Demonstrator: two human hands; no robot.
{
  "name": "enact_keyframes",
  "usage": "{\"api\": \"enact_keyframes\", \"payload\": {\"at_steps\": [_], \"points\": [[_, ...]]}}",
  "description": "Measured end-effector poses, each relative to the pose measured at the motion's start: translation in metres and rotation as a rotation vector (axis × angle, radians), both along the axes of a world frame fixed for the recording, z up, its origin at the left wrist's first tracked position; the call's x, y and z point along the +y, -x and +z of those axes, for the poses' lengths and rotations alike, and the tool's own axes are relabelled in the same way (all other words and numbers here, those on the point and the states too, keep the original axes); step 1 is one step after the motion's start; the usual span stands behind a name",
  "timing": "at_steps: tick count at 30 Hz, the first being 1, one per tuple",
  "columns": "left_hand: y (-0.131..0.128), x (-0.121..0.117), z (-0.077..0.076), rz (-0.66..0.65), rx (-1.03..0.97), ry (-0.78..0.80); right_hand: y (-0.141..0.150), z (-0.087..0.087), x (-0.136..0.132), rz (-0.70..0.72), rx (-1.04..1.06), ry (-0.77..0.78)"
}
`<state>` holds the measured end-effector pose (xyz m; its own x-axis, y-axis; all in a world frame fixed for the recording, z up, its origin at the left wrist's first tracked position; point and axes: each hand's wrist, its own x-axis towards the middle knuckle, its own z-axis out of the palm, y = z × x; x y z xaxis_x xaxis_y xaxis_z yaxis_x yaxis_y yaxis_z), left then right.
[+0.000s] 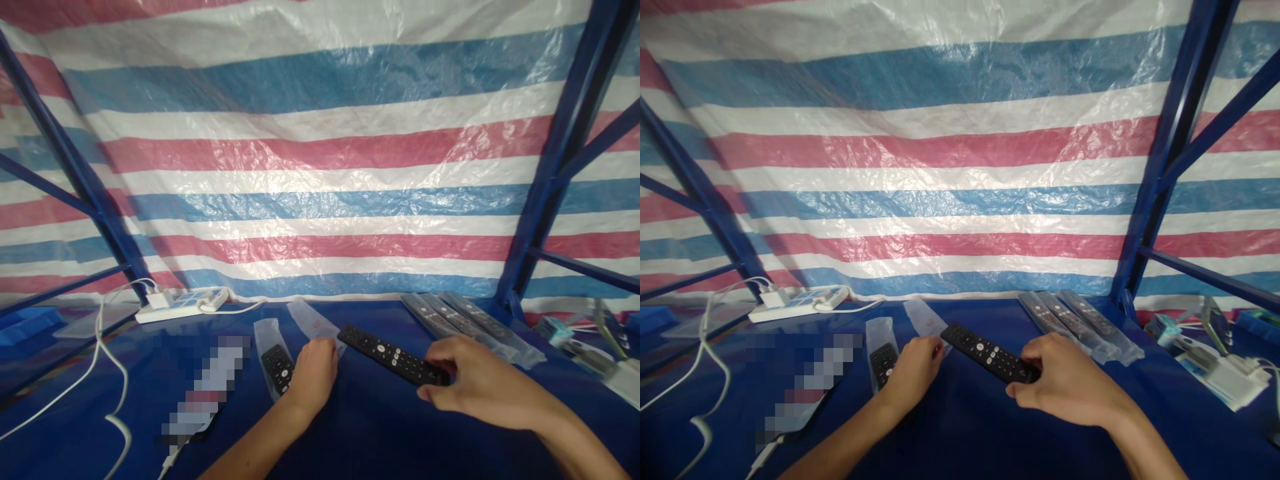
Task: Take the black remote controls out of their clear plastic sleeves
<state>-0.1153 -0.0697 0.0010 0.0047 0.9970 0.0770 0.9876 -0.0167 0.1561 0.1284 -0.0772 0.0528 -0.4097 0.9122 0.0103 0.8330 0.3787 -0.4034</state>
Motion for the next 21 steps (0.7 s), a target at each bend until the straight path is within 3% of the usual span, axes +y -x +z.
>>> {"api": "enact_keyframes", "payload": {"at_steps": [3, 8, 21], "points": [[0.003, 0.007, -0.004, -0.005, -0.032, 0.002, -0.002, 0.001, -0.005, 0.029, -0.023, 0.062], [0.006, 0.008, -0.01, -0.08, -0.021, -0.007, 0.004, -0.005, -0.005, 0.028, -0.081, -0.011], [-0.001, -0.005, -0.006, -0.13, 0.041, -0.001, 0.016, -0.017, -0.001, -0.037, -0.122, -0.042]]}}
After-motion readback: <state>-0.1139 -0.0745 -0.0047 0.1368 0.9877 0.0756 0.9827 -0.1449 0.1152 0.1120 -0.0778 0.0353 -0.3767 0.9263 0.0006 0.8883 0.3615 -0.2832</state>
